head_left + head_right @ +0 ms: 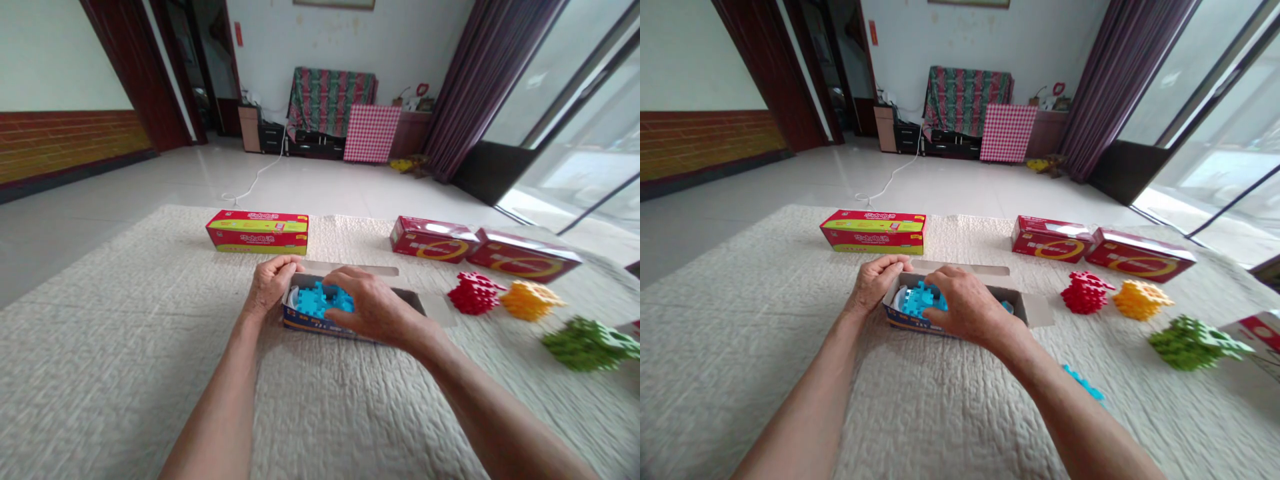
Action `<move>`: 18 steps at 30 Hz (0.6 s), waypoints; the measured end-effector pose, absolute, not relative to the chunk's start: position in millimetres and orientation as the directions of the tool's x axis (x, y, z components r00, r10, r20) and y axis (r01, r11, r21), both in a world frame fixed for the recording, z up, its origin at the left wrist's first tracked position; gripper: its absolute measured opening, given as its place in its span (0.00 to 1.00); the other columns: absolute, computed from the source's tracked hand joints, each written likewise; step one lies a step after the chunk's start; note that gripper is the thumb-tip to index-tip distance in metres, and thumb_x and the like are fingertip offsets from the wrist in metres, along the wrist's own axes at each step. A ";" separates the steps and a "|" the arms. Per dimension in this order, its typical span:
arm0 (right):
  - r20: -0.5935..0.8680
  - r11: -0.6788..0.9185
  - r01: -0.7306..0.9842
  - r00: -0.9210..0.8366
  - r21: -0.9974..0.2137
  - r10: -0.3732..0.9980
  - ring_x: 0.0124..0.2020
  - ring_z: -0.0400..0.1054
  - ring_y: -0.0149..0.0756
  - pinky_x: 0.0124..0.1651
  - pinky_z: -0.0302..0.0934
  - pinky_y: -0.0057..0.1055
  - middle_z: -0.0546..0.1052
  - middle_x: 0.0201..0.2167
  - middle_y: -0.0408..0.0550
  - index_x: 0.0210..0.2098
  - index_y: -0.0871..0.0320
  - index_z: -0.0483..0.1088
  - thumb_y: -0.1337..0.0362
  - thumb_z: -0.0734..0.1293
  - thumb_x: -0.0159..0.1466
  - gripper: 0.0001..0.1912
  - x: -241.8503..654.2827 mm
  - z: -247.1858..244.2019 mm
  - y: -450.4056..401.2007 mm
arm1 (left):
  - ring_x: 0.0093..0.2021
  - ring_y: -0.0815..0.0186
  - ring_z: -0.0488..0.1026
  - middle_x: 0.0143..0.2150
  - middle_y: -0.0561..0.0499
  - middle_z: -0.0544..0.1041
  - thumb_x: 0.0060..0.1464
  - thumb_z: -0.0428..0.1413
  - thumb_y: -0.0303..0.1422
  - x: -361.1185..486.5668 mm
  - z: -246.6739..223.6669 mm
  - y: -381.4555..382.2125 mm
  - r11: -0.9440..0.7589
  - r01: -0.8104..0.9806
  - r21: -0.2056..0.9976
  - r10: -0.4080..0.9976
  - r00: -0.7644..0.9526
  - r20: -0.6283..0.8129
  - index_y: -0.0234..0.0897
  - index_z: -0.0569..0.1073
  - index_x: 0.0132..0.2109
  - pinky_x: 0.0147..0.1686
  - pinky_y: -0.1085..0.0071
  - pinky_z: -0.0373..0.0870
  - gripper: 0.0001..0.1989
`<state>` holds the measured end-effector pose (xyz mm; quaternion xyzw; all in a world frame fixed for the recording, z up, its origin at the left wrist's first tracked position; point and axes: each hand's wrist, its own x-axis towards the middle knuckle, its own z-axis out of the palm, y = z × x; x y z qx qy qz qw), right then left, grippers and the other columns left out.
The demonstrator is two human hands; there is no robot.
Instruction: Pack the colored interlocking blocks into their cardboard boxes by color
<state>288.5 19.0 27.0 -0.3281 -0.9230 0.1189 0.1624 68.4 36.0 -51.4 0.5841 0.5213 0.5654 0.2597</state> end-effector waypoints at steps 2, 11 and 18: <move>0.211 0.787 0.531 -0.769 -0.315 0.603 0.42 0.70 0.39 0.47 0.64 0.35 0.76 0.43 0.53 0.44 0.61 0.72 0.66 0.69 0.57 0.15 278.5 29.5 20.7 | 0.35 0.64 0.77 0.34 0.50 0.82 0.53 0.54 0.37 68.9 -51.0 35.8 -0.305 0.298 0.905 0.910 -0.189 0.368 0.34 0.79 0.41 0.39 0.69 0.73 0.14; 0.196 0.774 0.579 -0.753 -0.256 0.628 0.42 0.70 0.42 0.46 0.64 0.37 0.76 0.44 0.55 0.47 0.62 0.72 0.65 0.69 0.57 0.18 261.0 30.7 22.0 | 0.35 0.63 0.78 0.34 0.49 0.82 0.53 0.55 0.37 68.0 -52.6 36.7 -0.305 0.272 0.913 0.914 -0.186 0.361 0.35 0.79 0.41 0.38 0.69 0.73 0.13; 0.366 0.754 0.588 -0.660 -0.293 0.656 0.44 0.71 0.41 0.47 0.65 0.38 0.76 0.45 0.55 0.47 0.61 0.71 0.63 0.66 0.63 0.14 308.1 31.3 18.5 | 0.36 0.62 0.78 0.33 0.49 0.83 0.52 0.55 0.36 68.7 -51.2 36.3 -0.321 0.310 0.895 0.899 -0.198 0.391 0.34 0.79 0.40 0.40 0.68 0.74 0.13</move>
